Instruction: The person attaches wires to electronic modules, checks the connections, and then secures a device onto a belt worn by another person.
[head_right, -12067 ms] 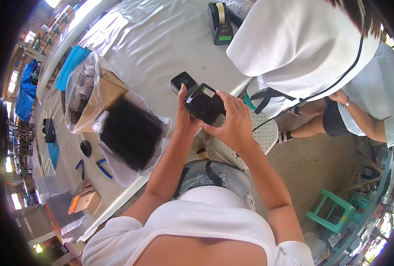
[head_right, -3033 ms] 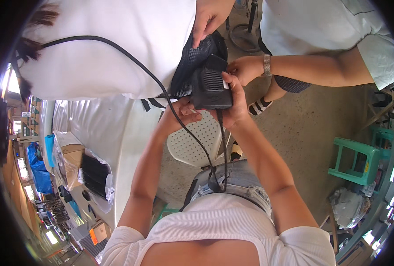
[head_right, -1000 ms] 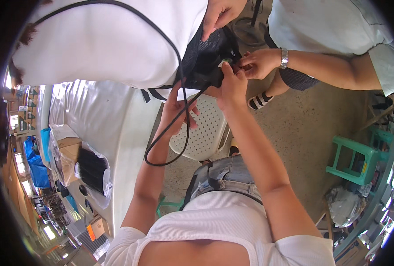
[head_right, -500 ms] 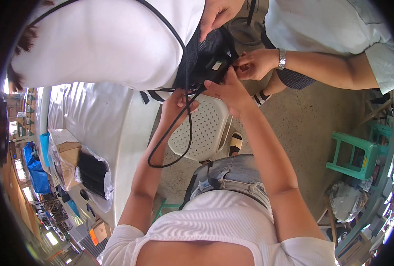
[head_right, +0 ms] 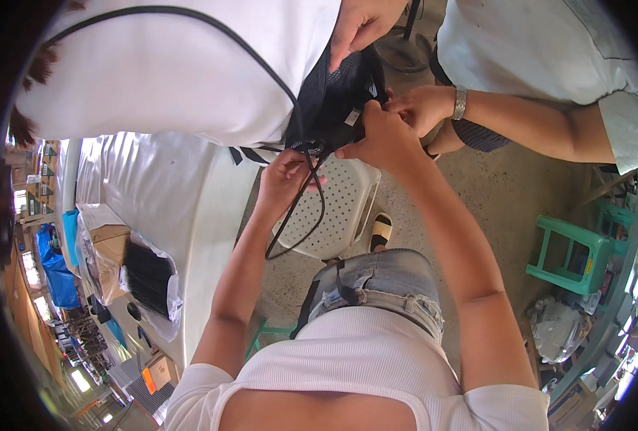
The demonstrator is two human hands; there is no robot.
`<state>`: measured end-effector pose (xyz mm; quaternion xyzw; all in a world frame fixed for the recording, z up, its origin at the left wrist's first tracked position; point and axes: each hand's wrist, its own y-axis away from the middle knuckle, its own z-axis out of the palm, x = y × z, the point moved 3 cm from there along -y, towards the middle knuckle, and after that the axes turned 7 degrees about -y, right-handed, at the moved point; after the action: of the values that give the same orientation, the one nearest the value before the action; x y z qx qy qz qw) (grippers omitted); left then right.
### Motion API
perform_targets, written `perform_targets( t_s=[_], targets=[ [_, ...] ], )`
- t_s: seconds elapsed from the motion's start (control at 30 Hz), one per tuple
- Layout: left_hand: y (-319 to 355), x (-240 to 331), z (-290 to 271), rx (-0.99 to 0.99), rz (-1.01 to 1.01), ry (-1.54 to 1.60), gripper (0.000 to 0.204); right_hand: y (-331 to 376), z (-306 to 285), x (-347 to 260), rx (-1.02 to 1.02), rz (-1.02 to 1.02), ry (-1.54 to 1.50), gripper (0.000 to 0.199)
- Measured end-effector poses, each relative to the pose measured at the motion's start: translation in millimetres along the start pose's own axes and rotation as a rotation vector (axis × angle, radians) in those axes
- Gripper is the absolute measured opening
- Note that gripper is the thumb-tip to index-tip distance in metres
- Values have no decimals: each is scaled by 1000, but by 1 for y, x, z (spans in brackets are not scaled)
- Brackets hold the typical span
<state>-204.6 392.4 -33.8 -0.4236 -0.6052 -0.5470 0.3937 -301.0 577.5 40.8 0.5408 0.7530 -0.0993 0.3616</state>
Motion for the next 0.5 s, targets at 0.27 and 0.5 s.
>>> perform_targets(
  t_s=[0.27,0.5],
  targets=[
    [10,5,-6,-60,-60,118,42,11,11,2,145,-73,-11,66],
    [2,47,-3,-64,-18,-643,41,17,12,13,200,-298,195,58]
  ],
)
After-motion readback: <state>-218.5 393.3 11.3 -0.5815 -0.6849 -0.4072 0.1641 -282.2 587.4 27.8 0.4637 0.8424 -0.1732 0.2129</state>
